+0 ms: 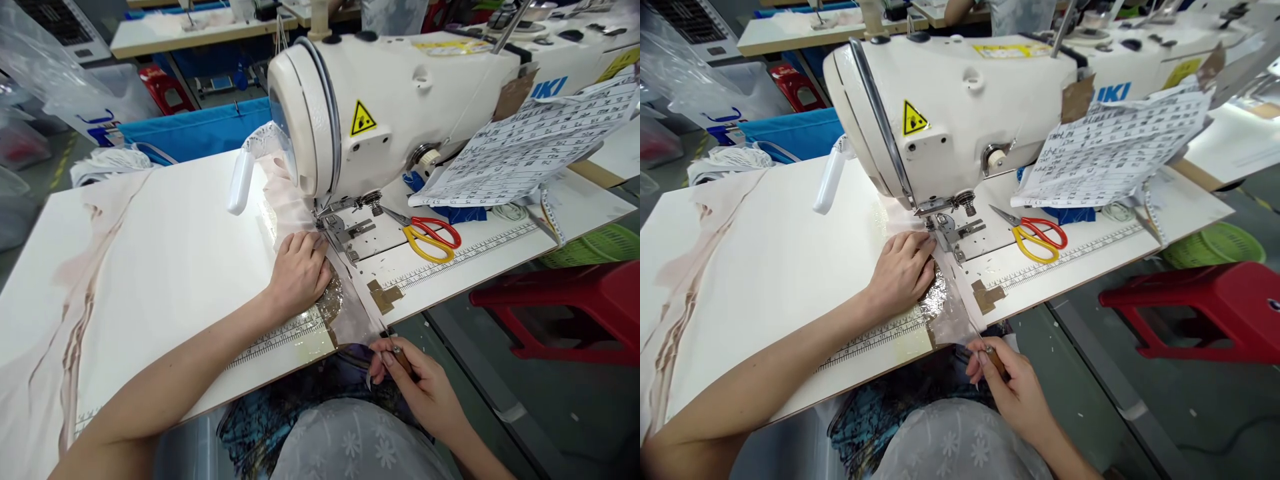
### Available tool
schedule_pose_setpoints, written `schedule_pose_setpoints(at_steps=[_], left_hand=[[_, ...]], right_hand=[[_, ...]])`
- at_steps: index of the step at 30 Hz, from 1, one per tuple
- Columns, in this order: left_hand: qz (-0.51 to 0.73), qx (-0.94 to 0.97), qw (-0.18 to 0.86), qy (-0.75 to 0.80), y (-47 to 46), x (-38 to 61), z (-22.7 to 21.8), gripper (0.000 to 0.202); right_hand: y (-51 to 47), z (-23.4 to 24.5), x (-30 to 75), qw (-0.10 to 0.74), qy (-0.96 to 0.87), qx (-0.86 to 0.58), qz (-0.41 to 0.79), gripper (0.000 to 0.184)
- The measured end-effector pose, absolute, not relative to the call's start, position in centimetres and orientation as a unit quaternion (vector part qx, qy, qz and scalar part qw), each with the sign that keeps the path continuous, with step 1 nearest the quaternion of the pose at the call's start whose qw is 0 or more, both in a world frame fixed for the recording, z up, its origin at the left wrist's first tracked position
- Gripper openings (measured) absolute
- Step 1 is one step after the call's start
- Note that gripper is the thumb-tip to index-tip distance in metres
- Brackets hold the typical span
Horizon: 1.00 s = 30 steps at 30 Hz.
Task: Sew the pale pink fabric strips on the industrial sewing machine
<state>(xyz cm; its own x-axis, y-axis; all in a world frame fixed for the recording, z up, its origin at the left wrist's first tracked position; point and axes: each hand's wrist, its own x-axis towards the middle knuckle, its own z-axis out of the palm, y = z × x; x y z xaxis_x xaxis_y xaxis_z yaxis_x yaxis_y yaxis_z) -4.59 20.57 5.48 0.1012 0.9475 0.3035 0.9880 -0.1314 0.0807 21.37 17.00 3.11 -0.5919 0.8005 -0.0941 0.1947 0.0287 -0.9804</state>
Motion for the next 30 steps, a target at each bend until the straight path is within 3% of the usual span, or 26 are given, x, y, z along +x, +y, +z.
schedule_pose_setpoints(at_steps=[30], left_hand=[[-0.146, -0.753, 0.078, -0.637, 20.52, -3.95, 5.28, 0.035]], right_hand=[[17.57, 3.76, 21.44, 0.237, -0.724, -0.36, 0.539, 0.022]])
